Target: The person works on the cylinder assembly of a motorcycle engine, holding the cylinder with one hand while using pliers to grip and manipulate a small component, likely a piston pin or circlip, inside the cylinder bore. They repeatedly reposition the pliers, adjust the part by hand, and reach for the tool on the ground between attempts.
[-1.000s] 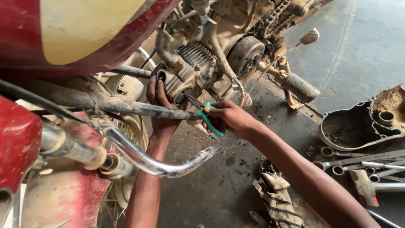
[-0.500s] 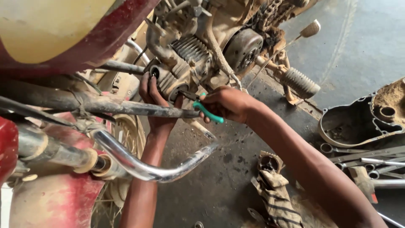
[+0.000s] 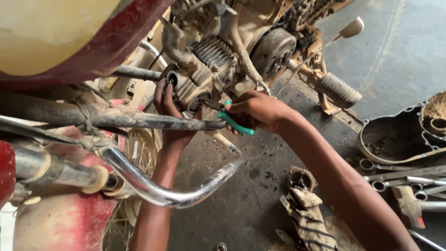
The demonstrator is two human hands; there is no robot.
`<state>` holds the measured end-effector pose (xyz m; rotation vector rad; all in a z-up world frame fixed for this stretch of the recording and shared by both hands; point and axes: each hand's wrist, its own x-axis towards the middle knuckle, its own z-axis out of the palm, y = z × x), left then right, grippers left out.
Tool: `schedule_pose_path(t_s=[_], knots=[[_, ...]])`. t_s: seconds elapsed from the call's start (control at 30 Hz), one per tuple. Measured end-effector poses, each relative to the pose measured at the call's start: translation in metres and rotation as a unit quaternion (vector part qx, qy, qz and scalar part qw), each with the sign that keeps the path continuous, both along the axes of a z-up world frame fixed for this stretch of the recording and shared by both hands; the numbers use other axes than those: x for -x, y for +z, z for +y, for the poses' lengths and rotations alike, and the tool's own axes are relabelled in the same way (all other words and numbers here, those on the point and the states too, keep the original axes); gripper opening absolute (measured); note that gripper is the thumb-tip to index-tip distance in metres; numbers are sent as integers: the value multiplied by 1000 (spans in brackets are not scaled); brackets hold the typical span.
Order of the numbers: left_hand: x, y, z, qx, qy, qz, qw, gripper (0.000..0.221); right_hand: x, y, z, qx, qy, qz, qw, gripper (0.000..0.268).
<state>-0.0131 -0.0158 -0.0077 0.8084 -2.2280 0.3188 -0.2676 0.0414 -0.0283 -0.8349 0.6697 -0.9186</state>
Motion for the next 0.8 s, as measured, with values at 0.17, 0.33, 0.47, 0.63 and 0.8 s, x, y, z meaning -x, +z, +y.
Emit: schedule_pose_path(t_s=[0.17, 0.33, 0.47, 0.63, 0.8], knots=[[0, -5, -6, 12, -9, -1, 1000, 88, -9, -1, 3, -20, -30, 25, 999, 31], [4, -8, -15, 42, 1, 15, 999, 86, -5, -3, 3, 13, -15, -19, 1000, 34], [5, -8, -13, 23, -5, 26, 999, 84, -4, -5, 3, 69, -19, 98, 993, 33], [5, -11, -12, 43, -2, 29, 999, 86, 0, -26, -3, 63, -1, 43, 997, 31], [5, -9, -12, 47, -8, 26, 999, 87, -6, -27, -1, 38, -22, 49, 998, 30]])
